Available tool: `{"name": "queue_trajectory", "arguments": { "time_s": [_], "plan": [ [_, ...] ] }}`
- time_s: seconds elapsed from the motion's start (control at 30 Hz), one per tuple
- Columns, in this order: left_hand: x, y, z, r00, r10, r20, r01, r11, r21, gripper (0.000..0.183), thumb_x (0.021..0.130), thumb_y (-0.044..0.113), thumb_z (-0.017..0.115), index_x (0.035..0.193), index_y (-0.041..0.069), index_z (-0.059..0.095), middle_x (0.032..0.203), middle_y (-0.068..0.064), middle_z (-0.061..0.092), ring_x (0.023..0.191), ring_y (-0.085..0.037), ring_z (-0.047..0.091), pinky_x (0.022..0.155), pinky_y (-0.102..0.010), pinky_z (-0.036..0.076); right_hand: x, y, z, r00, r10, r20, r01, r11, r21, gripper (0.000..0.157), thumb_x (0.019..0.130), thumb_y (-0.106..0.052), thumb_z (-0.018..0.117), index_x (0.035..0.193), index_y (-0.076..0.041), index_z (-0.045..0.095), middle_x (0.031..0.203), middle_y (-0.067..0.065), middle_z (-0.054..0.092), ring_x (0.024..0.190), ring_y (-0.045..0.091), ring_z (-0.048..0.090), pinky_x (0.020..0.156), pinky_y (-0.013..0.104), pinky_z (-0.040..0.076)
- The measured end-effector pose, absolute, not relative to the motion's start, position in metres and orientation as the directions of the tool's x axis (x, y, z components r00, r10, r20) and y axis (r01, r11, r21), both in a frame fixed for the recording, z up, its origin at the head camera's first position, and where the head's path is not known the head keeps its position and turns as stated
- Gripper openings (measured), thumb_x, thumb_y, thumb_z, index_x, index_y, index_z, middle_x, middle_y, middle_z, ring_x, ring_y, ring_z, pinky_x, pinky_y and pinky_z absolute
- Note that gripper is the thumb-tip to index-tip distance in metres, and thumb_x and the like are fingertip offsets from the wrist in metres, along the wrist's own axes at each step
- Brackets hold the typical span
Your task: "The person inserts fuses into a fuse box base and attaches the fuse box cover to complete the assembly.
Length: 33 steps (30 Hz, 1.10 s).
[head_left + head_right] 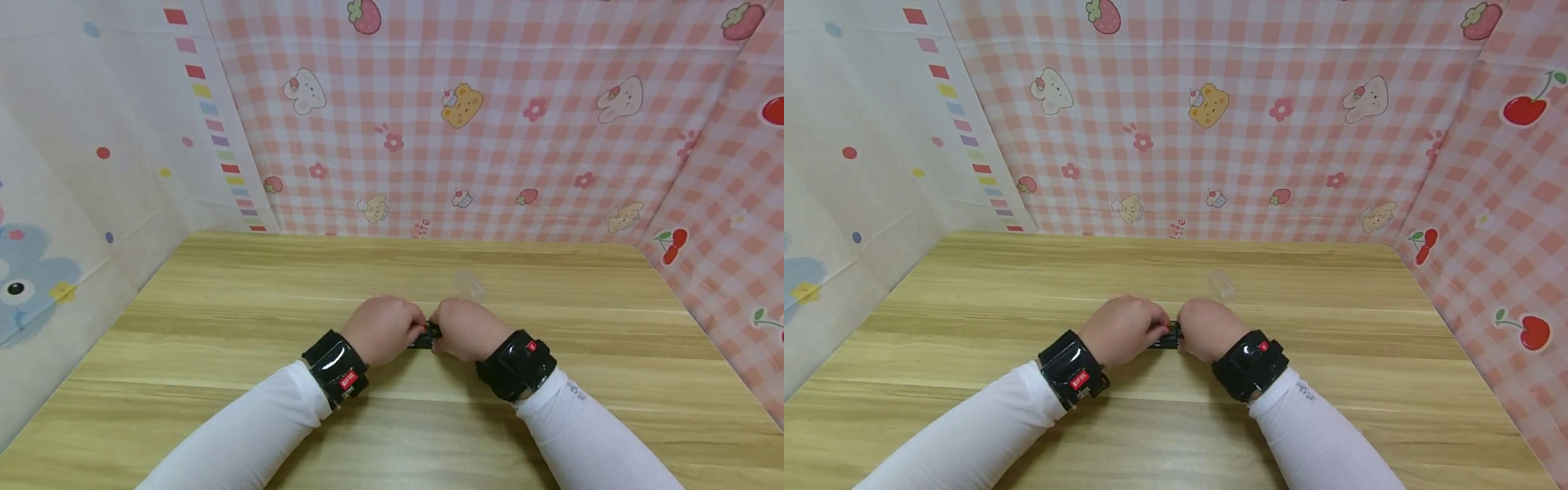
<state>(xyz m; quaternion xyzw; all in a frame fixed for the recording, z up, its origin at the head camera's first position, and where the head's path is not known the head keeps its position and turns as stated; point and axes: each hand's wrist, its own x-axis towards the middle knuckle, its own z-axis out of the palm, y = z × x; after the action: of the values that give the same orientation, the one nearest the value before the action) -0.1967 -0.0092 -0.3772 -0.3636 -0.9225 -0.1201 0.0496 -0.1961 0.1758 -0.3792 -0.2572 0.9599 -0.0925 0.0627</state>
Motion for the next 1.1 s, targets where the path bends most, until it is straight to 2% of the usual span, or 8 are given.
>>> {"name": "queue_trajectory", "arguments": {
  "time_s": [1.1],
  "plan": [
    [-0.1960,-0.0031,-0.3800,-0.723,0.663,0.192,0.689,0.712,0.138,0.011,0.099,0.025,0.074,0.095,0.020,0.084,0.085,0.010,0.077,0.073,-0.007,0.066,0.075,-0.035,0.057,-0.1948,0.1760,-0.3781,-0.851,-0.523,-0.050,-0.503,0.838,-0.209,0.023,0.080,-0.009,0.087,0.070,-0.014,0.067,0.066,-0.006,0.054,0.064,0.013,0.046,0.061,0.025,0.037]
  ]
}}
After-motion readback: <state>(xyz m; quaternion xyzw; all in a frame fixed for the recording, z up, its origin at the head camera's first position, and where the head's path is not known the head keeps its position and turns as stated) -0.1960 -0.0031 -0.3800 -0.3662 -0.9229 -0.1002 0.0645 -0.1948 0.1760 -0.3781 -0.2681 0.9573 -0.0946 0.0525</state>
